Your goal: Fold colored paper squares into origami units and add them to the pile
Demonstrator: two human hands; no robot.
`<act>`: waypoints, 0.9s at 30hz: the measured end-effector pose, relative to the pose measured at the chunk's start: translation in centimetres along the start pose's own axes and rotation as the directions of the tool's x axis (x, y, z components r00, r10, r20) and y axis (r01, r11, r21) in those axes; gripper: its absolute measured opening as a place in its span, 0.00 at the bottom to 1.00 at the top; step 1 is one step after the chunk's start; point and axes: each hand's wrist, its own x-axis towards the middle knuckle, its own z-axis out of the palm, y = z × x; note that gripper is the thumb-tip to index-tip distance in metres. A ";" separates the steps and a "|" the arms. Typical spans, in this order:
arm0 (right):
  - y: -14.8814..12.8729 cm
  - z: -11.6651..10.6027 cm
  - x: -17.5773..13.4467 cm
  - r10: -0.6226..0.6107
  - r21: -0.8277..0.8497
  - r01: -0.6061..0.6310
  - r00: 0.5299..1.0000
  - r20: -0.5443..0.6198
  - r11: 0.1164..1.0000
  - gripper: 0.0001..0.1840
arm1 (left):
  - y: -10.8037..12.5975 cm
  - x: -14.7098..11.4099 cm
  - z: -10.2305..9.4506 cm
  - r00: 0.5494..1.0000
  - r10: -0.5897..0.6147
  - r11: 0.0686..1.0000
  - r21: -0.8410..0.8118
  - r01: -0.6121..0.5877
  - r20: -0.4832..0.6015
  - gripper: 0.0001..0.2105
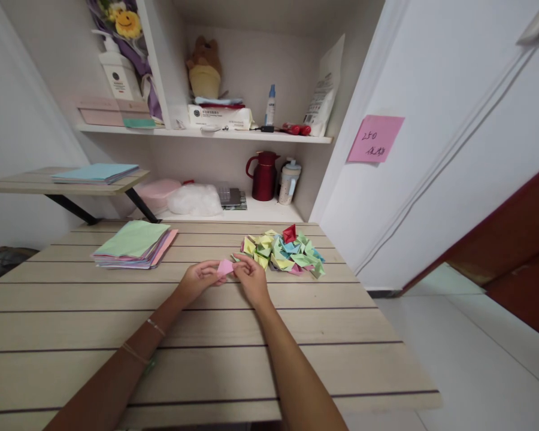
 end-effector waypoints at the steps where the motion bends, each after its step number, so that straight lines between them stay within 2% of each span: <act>1: 0.2 -0.1 0.0 0.008 -0.016 -0.008 1.000 0.005 1.000 0.15 | -0.1 0.0 0.0 1.000 0.000 1.000 0.022 0.000 0.002 0.23; 6: 0.6 -0.2 0.0 0.051 -0.094 -0.040 0.992 0.112 0.995 0.12 | -0.5 0.3 -0.4 0.998 0.007 0.998 0.066 -0.003 -0.056 0.16; 12: 0.1 0.3 -0.1 0.112 0.113 -0.126 0.987 0.118 0.986 0.19 | -0.3 0.5 -0.7 0.986 -0.136 0.984 -0.128 0.124 -0.097 0.16; 17: 0.3 0.6 -0.2 0.114 0.166 -0.134 0.985 0.127 0.977 0.20 | -0.1 0.2 -0.3 0.982 -0.164 0.972 -0.183 0.145 -0.093 0.15; 19: 0.5 0.5 -0.2 0.101 0.117 -0.115 0.987 0.122 0.986 0.19 | -0.2 0.2 -0.2 0.986 -0.145 0.977 -0.170 0.129 -0.082 0.16; 22: 0.8 0.4 -0.1 0.070 -0.041 -0.066 0.992 0.101 0.997 0.16 | -0.4 0.2 0.1 0.994 -0.091 0.986 -0.149 0.081 -0.063 0.18; 27: 0.5 0.4 -0.2 -0.026 -0.281 0.032 0.999 0.026 0.959 0.15 | -0.6 0.1 0.6 0.999 -0.038 0.988 -0.153 0.034 -0.021 0.18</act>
